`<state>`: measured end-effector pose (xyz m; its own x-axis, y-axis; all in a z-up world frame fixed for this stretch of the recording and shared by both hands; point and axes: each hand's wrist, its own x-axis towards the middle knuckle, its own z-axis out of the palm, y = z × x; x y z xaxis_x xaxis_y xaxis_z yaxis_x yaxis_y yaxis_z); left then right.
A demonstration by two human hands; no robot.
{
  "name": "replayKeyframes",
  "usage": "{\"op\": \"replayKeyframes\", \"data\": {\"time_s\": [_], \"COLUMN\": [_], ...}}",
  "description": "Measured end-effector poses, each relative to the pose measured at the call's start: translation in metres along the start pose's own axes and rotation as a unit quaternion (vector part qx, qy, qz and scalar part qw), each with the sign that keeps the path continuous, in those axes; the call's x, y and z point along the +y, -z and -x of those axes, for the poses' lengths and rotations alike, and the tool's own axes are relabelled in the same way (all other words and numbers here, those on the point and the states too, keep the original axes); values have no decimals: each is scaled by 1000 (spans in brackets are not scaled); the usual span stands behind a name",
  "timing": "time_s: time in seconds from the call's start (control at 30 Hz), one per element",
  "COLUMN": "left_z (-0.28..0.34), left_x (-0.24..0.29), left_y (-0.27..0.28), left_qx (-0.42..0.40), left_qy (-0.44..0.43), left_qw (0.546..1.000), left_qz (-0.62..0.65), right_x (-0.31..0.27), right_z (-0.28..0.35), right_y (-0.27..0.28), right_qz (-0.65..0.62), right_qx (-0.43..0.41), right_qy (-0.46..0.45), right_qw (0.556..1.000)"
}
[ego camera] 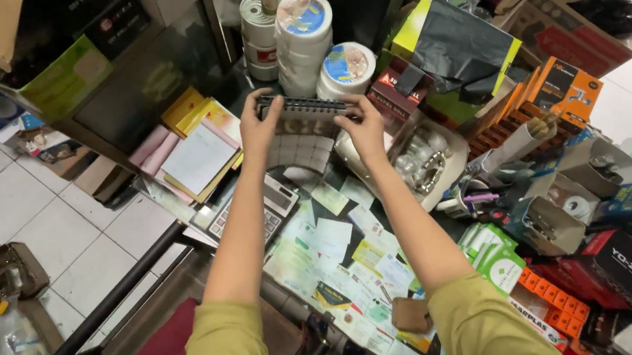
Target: The person is cleaning small boxes of merchandise by wiping them with a cloth at a service counter.
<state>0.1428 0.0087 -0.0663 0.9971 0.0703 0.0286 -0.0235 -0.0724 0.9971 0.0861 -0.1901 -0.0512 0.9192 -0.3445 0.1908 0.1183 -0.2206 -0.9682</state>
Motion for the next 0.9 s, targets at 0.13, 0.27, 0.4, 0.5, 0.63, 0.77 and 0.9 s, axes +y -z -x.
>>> {"op": "replayKeyframes", "data": {"time_s": [0.13, 0.27, 0.4, 0.5, 0.63, 0.77, 0.9], "left_z": [-12, -29, -27, -25, -34, -38, -24], "left_x": [7, -34, -47, -55, -90, -115, -104], "left_y": [-5, -11, -13, -13, -12, -20, -25], "left_qx": [-25, -59, -48, -13, 15, -34, -56], "left_qy": [-2, -12, -40, -68, -58, -24, 22], "left_qw": [999, 990, 983, 977, 973, 979, 982], "left_qz": [-41, -124, -170, -200, -224, -198, -177], "right_x": [32, 45, 54, 59, 52, 56, 56], "right_z": [-24, -27, -21, -24, -19, -17, -8], "right_y": [-7, -10, -14, -20, -20, -15, -6], "right_qz": [22, 56, 87, 122, 100, 137, 155], "right_qx": [-4, -3, 4, 17, 30, 25, 16], "right_qy": [-9, -38, -59, -62, -54, -50, -79], "right_qw": [1000, 998, 994, 990, 993, 989, 985]}}
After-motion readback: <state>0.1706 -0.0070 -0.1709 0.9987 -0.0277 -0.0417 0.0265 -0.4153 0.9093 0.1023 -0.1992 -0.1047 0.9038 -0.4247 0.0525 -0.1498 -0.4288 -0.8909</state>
